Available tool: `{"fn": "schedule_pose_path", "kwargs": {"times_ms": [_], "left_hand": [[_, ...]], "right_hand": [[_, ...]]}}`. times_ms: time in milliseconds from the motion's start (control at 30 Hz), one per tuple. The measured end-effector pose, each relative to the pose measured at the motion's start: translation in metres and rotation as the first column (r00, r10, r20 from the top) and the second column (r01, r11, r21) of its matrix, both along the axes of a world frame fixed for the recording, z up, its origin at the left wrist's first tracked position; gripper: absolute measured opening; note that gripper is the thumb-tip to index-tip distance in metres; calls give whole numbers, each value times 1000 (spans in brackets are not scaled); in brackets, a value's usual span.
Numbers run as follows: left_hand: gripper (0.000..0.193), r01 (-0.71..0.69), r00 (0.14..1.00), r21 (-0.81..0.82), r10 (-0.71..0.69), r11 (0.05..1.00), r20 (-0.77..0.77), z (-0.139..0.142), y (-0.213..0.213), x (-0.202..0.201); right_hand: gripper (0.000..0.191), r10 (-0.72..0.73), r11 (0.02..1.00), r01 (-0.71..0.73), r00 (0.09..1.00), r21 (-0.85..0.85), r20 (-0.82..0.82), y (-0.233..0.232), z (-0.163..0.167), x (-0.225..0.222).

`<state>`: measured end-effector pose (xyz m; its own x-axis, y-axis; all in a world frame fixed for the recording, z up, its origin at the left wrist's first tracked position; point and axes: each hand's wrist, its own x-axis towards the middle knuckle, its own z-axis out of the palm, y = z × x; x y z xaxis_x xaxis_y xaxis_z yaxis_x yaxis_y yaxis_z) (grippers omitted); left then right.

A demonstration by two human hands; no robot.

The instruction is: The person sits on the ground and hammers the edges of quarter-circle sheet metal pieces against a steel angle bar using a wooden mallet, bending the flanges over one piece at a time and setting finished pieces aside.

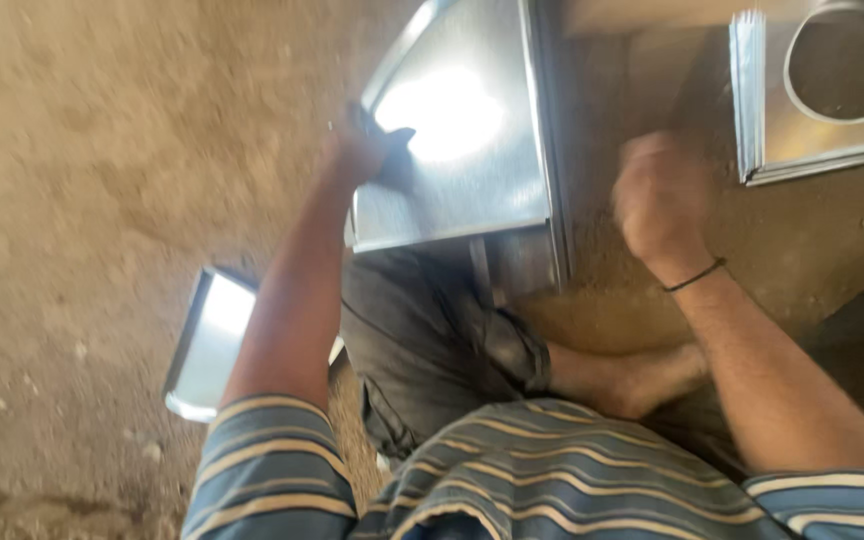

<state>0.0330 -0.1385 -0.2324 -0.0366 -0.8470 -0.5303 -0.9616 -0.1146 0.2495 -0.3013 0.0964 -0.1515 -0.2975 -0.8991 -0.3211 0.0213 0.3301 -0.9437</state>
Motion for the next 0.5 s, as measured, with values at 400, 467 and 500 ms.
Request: {"fn": "schedule_pose_path", "kwargs": {"times_ms": [400,467,500], "left_hand": [[104,24,999,-43,-25,999,-37,14,-1,-4],[102,19,999,-7,-19,1000,-27,25,2,-5],[99,9,997,19,-7,1000,-75,28,4,-5]], "right_hand": [[44,54,999,-49,938,23,-343,20,-7,-1],[48,-84,992,74,991,101,105,25,-11,-3],[49,-131,988,142,975,-52,181,33,-13,-5]]}}
